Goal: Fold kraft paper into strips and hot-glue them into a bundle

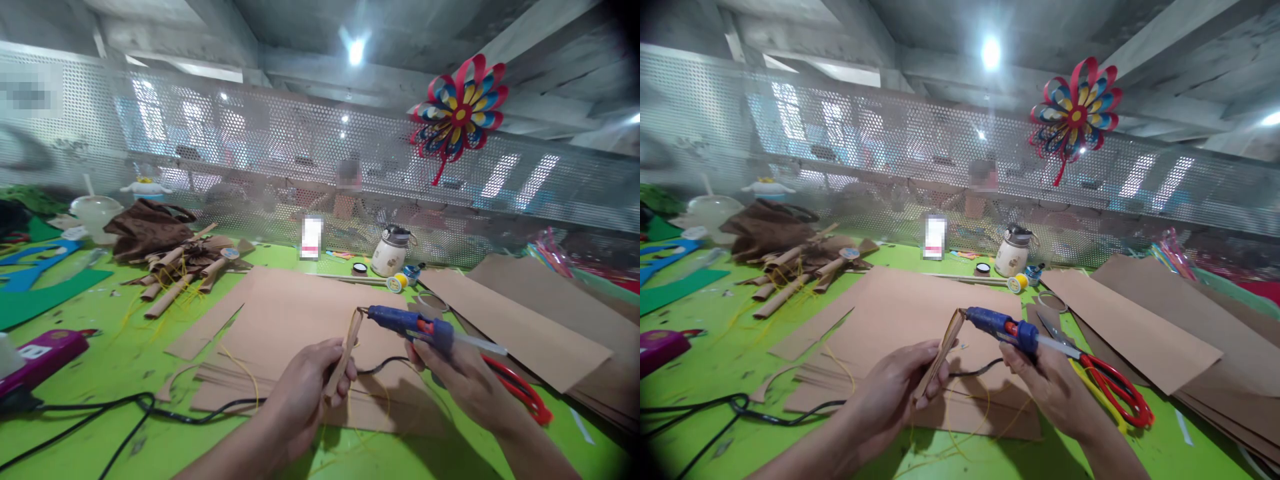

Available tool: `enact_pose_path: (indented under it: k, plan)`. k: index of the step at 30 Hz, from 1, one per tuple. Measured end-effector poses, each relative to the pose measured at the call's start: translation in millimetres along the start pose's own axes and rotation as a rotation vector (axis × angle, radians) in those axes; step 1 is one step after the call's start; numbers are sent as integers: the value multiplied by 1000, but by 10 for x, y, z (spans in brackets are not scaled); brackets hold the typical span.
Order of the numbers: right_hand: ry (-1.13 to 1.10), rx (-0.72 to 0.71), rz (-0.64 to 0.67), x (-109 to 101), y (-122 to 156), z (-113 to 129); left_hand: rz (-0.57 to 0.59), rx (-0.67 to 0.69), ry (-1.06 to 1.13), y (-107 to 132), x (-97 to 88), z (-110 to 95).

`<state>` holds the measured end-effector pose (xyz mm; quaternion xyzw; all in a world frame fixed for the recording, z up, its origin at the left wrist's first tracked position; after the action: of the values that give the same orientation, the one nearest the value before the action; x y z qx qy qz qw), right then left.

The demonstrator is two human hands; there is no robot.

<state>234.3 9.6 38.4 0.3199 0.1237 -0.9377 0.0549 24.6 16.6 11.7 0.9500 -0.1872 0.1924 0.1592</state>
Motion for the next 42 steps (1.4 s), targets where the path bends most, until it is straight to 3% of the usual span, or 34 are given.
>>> enact_pose_path:
  k: [17, 42]
  plan:
    - [128, -13, -18, -13, 50, 7, -18, -7, 55, 22, 5, -30]
    - [104, -59, -30, -25, 64, 129, -10, 31, -43, 31, -10, -69]
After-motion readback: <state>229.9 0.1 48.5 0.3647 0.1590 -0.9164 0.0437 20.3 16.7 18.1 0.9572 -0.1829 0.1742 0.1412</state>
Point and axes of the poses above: each hand's wrist, its own y-axis away from the middle knuckle, its own x-axis out of the palm, z = x × y, the point moved 4 cm from there along -y, towards the middle knuckle, and after that the axes turned 2 degrees about -y, right-handed, at the moved point
